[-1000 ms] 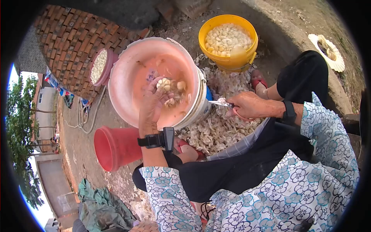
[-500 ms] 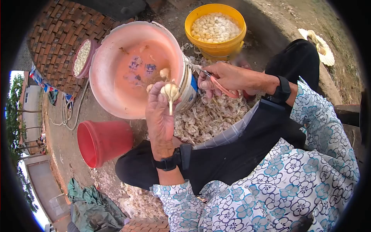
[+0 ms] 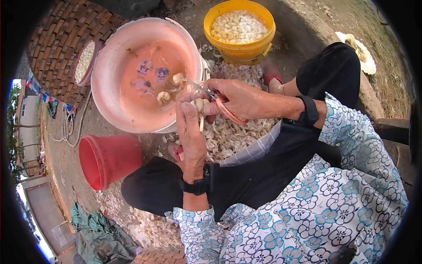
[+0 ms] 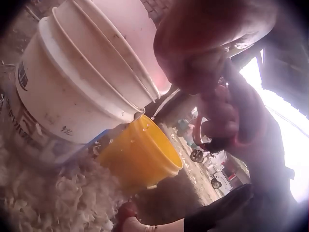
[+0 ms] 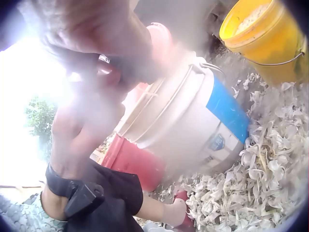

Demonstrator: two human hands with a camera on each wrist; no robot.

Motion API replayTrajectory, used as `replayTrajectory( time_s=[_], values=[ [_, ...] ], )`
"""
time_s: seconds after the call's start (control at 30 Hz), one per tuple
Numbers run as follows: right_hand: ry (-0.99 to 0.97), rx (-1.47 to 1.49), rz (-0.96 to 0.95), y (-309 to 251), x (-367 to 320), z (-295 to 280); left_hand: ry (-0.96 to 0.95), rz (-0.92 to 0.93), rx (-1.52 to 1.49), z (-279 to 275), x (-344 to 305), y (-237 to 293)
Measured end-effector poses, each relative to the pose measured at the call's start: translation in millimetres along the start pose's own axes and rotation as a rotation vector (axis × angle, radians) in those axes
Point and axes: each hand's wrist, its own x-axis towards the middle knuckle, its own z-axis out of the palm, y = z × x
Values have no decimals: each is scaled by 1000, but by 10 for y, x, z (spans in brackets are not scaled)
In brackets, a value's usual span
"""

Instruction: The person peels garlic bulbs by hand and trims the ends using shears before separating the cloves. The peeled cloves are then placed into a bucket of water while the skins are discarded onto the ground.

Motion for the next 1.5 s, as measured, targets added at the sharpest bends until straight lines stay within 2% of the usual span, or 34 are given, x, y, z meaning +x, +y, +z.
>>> replayTrajectory(
  time_s=[0.07, 0.17, 0.23, 0.27, 0.33, 0.4, 0.43, 0.47, 0.53, 0.6, 0.63, 0.7, 0.73, 0.8, 0.87, 0.93, 1.0, 1.03, 1.1, 1.17, 1.23, 1.3, 1.4, 1.5],
  values=[
    [-7, -100, 32, 16, -8, 30, 37, -64, -114, 11, -31, -5],
    [-1, 60, 119, 164, 18, 101, 28, -139, -189, -25, 3, 4],
    [-6, 339, 165, 127, 20, 103, 34, -159, -107, -41, 29, 41],
    [-5, 339, 167, 121, 20, 95, 40, -175, -23, -61, 50, 55],
    [59, 642, 253, 126, 27, 80, 78, -137, -16, -104, 81, 24],
    [75, 601, 231, 135, 93, 33, 111, -254, -150, -131, 92, 74],
    [68, 648, 233, 137, 107, 14, 4, -267, -310, -192, 100, 70],
    [61, 694, 236, 137, 114, -1, 3, -266, -309, -193, 98, 69],
    [74, 665, 219, 180, 114, -48, 20, -277, -482, -176, 100, 60],
    [-102, 63, 77, 279, 84, -141, 35, -266, -550, -157, 106, 42],
    [-103, 66, 78, 293, 37, -177, 53, -257, -619, -163, 101, 32],
    [-211, -741, 49, 296, -62, -250, 25, -249, -654, -223, 91, -16],
    [-211, -742, 49, 306, -86, -259, -9, -238, -692, -249, 97, -39],
    [-106, -51, 235, 315, -120, -247, -11, -222, -714, -274, 96, -67],
    [-170, -2, 221, 344, -115, -209, -16, -210, -732, -277, 87, -68],
    [-227, 47, 209, 349, -113, -186, 78, -220, -761, -210, 93, -22],
    [-254, -156, 132, 338, -106, -159, 69, -214, -728, -210, 103, -36],
    [-252, -151, 132, 346, -103, -147, 65, -208, -697, -216, 104, -39],
    [-244, 85, 172, 367, -103, -142, 54, -189, -671, -213, 105, -42],
    [-243, 78, 145, 373, -109, -191, 43, -170, -648, -202, 102, -32],
    [-243, 68, 115, 286, -119, -239, 16, -134, -474, -200, 100, -2],
    [-219, -357, 66, 167, -145, -285, 24, -107, -416, -177, 91, -24],
    [-140, -525, -34, 271, -127, -247, 80, -58, -299, -104, 75, -45],
    [-174, -589, -37, 147, -167, -253, 184, -5, -116, -17, 61, -77]
  ],
)
